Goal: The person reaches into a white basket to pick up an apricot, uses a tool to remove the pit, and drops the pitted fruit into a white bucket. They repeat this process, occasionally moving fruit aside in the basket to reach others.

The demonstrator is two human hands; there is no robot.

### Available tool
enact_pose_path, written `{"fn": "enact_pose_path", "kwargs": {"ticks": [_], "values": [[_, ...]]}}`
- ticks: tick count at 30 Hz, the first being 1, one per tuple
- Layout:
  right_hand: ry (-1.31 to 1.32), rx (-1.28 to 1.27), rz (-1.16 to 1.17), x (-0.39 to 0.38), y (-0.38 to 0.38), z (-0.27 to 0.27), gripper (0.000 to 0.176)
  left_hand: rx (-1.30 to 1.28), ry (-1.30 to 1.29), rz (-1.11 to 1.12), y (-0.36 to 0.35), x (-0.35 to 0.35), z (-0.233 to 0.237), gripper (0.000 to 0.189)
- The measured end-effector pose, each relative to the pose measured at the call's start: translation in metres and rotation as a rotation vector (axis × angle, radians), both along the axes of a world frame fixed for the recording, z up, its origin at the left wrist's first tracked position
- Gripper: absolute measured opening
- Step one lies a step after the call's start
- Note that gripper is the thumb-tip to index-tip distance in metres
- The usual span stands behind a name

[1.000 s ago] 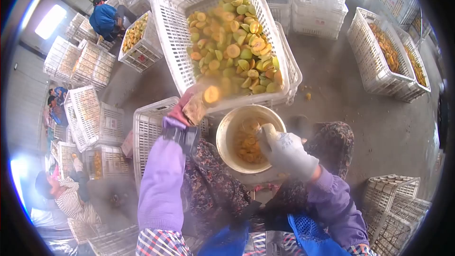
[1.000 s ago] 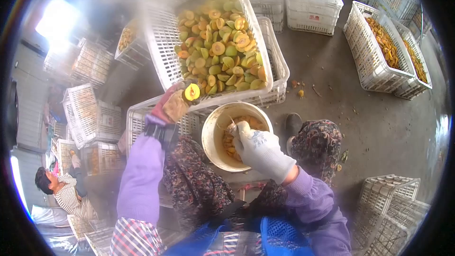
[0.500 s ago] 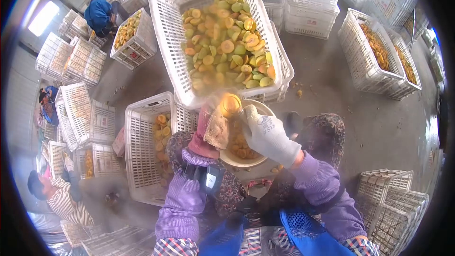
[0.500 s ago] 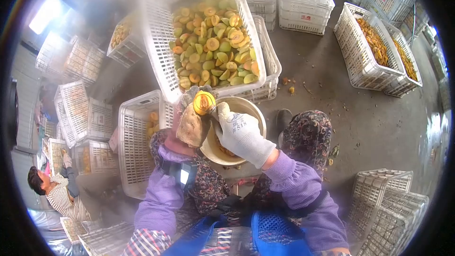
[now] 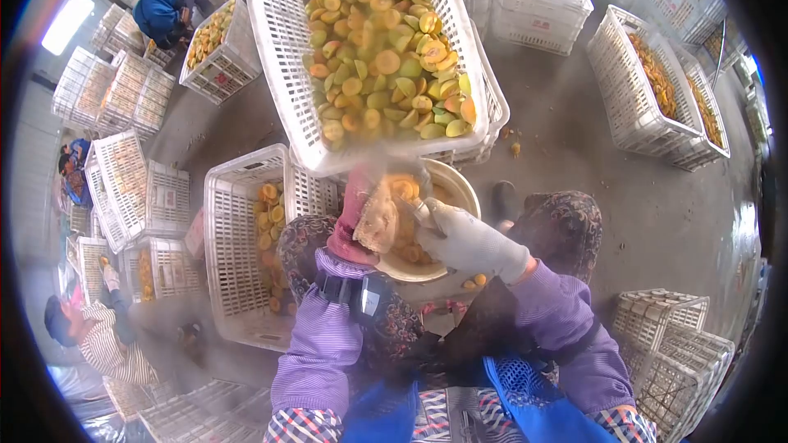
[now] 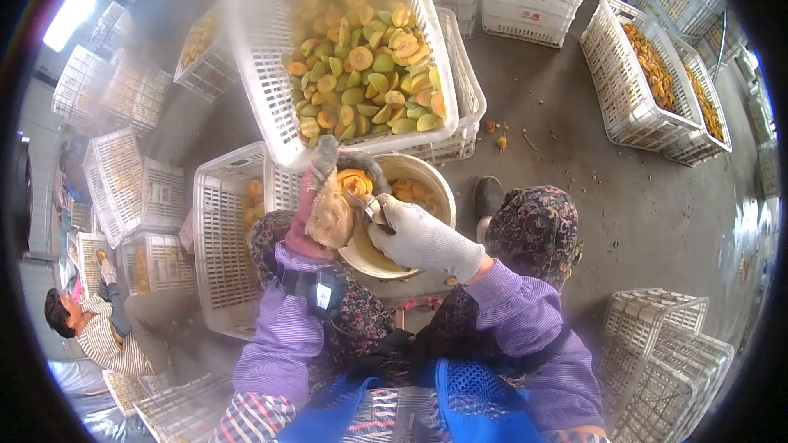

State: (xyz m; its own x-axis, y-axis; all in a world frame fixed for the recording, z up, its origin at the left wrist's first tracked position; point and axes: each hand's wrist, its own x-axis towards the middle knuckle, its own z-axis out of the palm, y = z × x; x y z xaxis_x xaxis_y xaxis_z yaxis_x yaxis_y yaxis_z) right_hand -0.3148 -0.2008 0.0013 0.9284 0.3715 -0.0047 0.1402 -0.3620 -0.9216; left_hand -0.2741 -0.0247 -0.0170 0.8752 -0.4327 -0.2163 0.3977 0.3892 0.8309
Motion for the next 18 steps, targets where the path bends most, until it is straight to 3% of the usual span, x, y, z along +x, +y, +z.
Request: {"fn": "enact_pose_path", "kwargs": {"ticks": [3, 6, 9, 12, 15, 16, 18], "values": [[0.511, 0.014, 0.142, 0.001, -0.006, 0.039, 0.028, -0.042, 0.035, -0.007, -0.004, -0.001, 0.006, 0.029], [0.730, 0.215, 0.261, 0.001, -0.013, 0.024, 0.029, -0.055, 0.036, -0.027, -0.011, 0.004, 0.010, 0.030], [0.792, 0.568, 0.358, -0.003, -0.015, 0.015, 0.032, 0.018, -0.038, -0.016, -0.012, 0.005, 0.016, 0.033], [0.613, 0.290, 0.327, -0.001, -0.017, 0.030, 0.030, 0.321, -0.244, 0.182, 0.004, 0.009, 0.025, 0.036], [-0.263, -0.279, 0.123, -0.021, -0.016, -0.043, 0.022, 0.712, -0.320, 0.363, 0.066, 0.020, 0.055, 0.040], [-0.225, -0.572, 0.130, -0.026, -0.016, -0.039, 0.024, 0.775, -0.285, 0.293, 0.094, 0.024, 0.066, 0.039], [-0.150, -0.741, 0.167, -0.025, -0.017, -0.039, 0.023, 1.513, -0.575, 0.223, 0.134, 0.033, 0.060, 0.036]]}}
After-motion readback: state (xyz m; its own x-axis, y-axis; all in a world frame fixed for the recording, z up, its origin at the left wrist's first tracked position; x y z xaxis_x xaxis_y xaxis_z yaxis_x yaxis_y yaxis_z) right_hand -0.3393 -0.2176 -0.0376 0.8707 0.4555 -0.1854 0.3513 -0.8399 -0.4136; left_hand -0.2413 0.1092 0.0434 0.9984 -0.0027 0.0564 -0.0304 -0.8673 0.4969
